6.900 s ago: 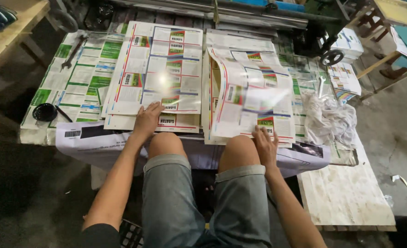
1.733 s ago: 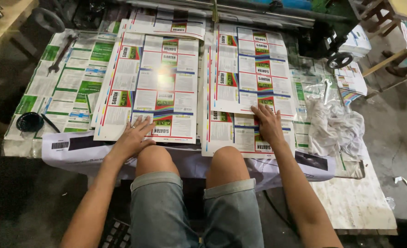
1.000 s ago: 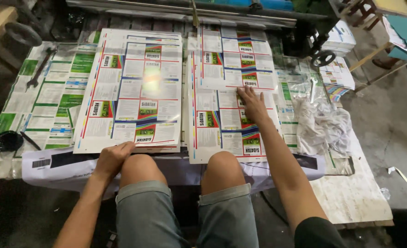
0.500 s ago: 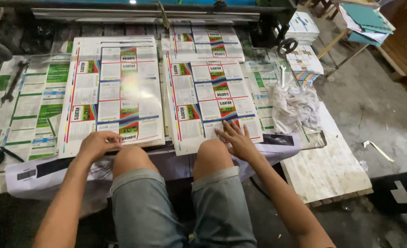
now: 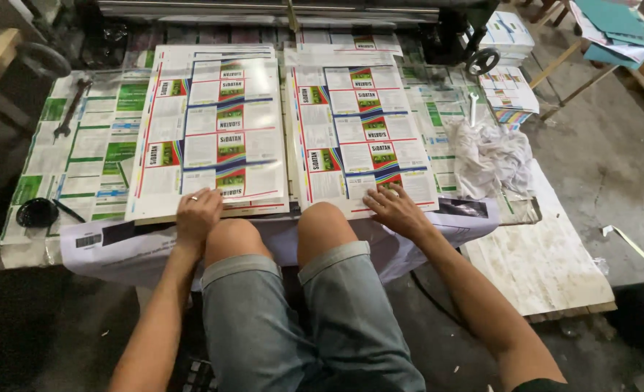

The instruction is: The person sits on the floor in front of a table and repeatedly folds printed sheets of paper in half by hand. The person aligns the sheets and places them into a stack on the table.

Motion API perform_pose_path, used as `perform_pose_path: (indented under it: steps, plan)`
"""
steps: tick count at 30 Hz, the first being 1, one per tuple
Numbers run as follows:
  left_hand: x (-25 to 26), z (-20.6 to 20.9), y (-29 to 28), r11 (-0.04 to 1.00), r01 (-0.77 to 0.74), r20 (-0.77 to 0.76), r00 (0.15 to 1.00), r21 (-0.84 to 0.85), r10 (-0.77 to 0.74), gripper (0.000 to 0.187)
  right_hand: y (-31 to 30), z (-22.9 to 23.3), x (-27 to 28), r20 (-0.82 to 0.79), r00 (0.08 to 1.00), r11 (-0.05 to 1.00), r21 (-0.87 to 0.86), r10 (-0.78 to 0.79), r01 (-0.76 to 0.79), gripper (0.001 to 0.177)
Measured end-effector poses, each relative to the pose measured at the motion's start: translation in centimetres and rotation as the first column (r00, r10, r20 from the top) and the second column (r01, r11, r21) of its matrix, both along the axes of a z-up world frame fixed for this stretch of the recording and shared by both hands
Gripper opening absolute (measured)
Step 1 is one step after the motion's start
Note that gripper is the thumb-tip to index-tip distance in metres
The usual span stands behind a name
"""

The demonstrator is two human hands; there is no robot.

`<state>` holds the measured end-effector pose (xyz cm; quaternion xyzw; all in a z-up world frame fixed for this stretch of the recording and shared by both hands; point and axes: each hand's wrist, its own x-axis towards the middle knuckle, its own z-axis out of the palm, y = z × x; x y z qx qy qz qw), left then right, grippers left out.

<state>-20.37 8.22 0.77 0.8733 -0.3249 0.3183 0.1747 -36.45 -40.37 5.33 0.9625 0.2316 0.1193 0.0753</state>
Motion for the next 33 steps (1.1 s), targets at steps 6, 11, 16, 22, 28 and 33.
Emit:
perform_pose_path:
  steps: [6,11,16,22,28,33]
  plan:
    - [-0.1,-1.9,-0.8,0.995,-0.031,-0.169,0.984,0.098,0.047,0.031,-0.5,-0.1,-1.2,0.117,0.986,0.992,0.006,0.123,-0.124,0.030]
    - [4.0,-2.3,-1.9,0.999,-0.036,-0.194,0.980,0.039,0.043,0.034,1.8,2.5,-2.0,0.282,0.958,0.989,0.115,0.060,-0.096,0.018]
    - [8.3,-1.6,-3.4,0.997,-0.003,-0.213,0.977,0.082,0.021,0.034,2.5,-0.7,-1.1,0.289,0.926,0.969,0.118,-0.243,0.218,0.015]
    - [12.5,-0.6,-5.2,0.997,0.010,-0.216,0.976,0.079,0.007,0.031,3.3,2.5,-1.0,0.299,0.899,0.903,0.385,-0.319,0.192,0.025]
    - [16.9,-1.6,-6.6,0.994,0.031,-0.235,0.972,0.102,-0.006,0.033,1.6,10.0,2.0,0.274,0.876,0.868,0.422,-0.397,0.261,0.022]
    - [20.0,-1.5,-8.6,0.986,-0.011,-0.287,0.956,0.169,0.060,0.043,2.0,17.9,3.0,0.461,0.800,0.888,0.423,-0.384,0.182,0.019]
